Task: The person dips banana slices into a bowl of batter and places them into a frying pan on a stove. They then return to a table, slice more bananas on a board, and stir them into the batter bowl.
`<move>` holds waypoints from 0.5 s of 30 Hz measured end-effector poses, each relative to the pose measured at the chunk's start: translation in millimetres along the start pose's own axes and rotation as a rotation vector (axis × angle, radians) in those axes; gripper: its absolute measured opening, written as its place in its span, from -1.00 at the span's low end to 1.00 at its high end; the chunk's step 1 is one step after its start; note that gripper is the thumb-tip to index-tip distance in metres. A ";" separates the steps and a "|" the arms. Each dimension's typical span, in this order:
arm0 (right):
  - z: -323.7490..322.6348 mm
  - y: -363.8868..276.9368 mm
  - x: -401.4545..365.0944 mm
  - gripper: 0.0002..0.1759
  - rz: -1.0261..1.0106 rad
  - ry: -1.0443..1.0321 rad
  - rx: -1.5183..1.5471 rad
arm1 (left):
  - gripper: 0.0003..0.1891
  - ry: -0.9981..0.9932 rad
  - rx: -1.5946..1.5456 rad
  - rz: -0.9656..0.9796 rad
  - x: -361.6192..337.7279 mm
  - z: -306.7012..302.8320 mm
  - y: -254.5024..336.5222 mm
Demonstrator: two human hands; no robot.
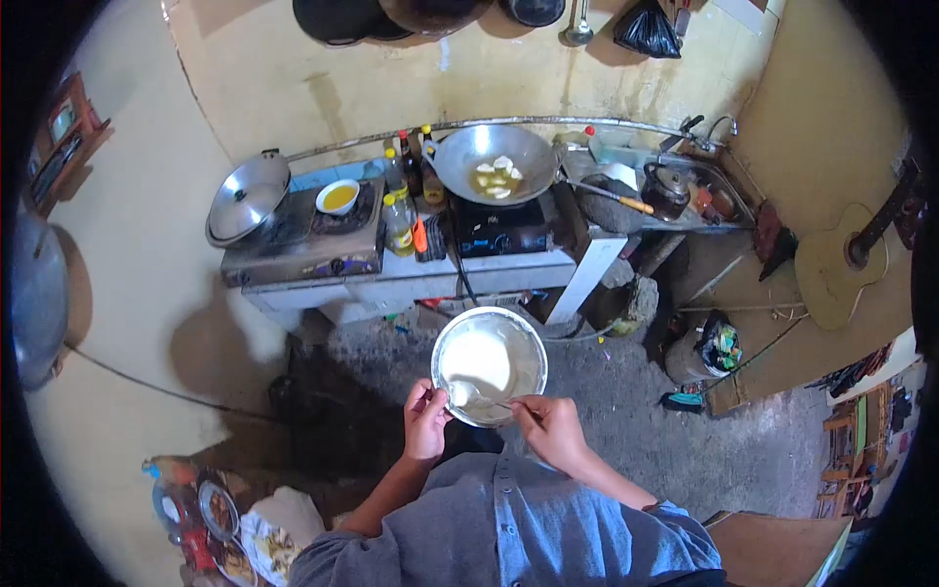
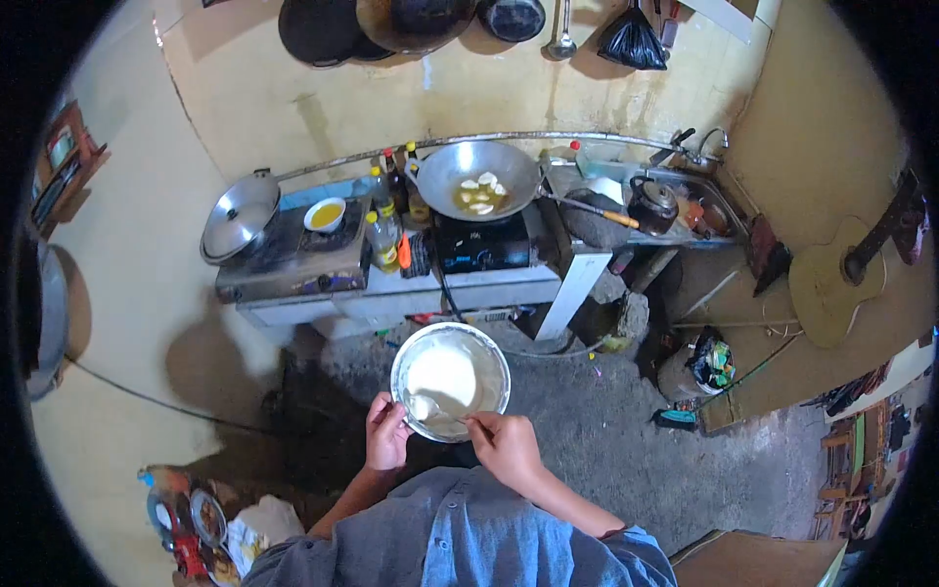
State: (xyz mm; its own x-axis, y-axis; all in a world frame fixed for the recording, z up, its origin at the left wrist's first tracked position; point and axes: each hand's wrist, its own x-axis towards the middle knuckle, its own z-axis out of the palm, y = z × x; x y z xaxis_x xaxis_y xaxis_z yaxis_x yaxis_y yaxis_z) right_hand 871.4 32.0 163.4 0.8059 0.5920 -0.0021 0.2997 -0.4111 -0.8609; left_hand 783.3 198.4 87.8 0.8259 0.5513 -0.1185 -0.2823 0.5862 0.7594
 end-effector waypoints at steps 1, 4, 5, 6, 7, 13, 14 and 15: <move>-2.4 5.9 20.1 -0.82 -0.003 0.009 -0.002 | -0.96 0.034 -0.006 -0.024 19.7 3.0 1.2; -9.2 25.2 88.6 -0.80 0.036 -0.033 0.048 | -0.95 0.047 -0.012 -0.046 83.6 9.3 7.9; -12.0 28.7 110.2 -0.79 0.126 -0.080 0.130 | -0.95 0.037 -0.011 -0.052 101.9 9.1 9.2; -13.6 32.8 130.3 -0.78 0.218 -0.123 0.213 | -0.95 0.032 -0.012 -0.054 118.6 7.2 10.2; -14.4 39.0 149.7 -0.78 0.214 -0.112 0.212 | -0.95 0.025 0.007 -0.049 135.4 5.4 10.9; -29.7 50.2 242.2 -0.81 0.416 -0.249 0.516 | -0.94 0.081 0.003 -0.063 219.1 10.0 17.7; -33.3 47.4 252.5 -0.81 0.418 -0.210 0.542 | -0.93 0.082 -0.022 -0.051 228.5 9.2 19.9; -36.5 45.6 264.6 -0.80 0.419 -0.172 0.570 | -0.93 0.082 -0.046 -0.036 238.1 10.5 23.6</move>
State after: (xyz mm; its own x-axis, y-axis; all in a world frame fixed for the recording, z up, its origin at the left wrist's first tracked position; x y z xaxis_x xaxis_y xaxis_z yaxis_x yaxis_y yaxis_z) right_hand 1116.9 144.6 142.1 0.6891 0.5838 -0.4293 -0.3666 -0.2302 -0.9015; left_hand 978.5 337.2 84.3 0.7936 0.5751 -0.1988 -0.2767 0.6321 0.7238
